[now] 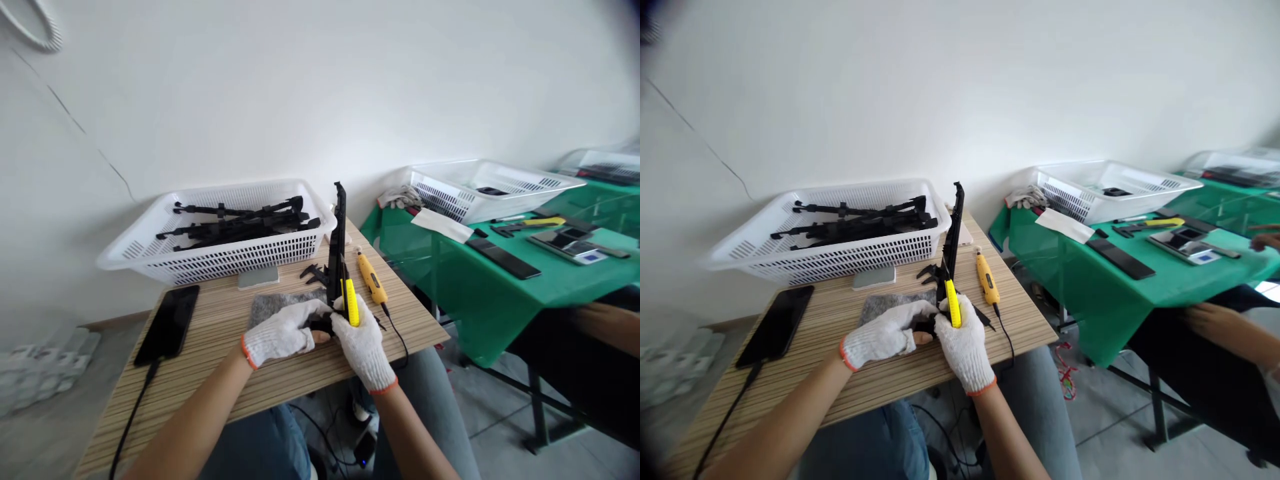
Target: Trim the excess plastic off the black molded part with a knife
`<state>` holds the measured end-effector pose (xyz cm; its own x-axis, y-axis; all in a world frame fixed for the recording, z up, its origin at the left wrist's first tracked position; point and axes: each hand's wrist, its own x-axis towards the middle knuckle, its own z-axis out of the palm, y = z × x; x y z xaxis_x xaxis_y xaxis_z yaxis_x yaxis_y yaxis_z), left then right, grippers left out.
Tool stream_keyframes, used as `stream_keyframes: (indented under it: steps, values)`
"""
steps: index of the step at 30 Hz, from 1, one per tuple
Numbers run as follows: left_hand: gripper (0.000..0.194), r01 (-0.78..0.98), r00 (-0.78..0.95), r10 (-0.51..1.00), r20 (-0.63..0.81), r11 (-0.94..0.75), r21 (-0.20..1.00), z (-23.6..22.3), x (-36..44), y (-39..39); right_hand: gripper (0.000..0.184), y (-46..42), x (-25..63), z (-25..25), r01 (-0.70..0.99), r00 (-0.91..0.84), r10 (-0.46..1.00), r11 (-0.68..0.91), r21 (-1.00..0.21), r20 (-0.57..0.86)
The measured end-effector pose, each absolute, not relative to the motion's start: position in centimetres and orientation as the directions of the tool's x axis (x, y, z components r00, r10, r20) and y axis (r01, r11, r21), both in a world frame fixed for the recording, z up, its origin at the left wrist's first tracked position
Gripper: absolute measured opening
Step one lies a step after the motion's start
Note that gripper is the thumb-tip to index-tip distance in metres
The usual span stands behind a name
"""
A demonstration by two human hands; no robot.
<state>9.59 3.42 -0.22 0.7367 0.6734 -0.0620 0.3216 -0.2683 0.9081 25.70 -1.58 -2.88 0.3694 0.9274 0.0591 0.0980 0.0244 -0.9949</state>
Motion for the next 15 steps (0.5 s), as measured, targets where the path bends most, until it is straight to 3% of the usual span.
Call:
stream_keyframes:
  steps: [5, 10, 15]
  values:
    - [0.044, 0.477, 0.700, 0.708, -0.097, -0.361, 0.801, 0.6, 9.3, 3.3, 0.019, -1.5, 25.8, -3.3, 0.217, 0.307, 0.951, -0.044, -0.975, 0.025]
    - [0.041, 0.509, 0.697, 0.708, -0.113, -0.378, 0.773, 1.0, 9.1, 3.2, 0.018, -1.2, 25.9, -3.4, 0.165, 0.259, 0.966, -0.075, -0.983, -0.030]
    - [0.030, 0.536, 0.686, 0.727, 0.002, -0.508, 0.674, 0.8, 9.6, 3.1, 0.029, -0.7, 25.7, -2.3, 0.212, 0.211, 0.977, -0.080, -0.974, -0.035]
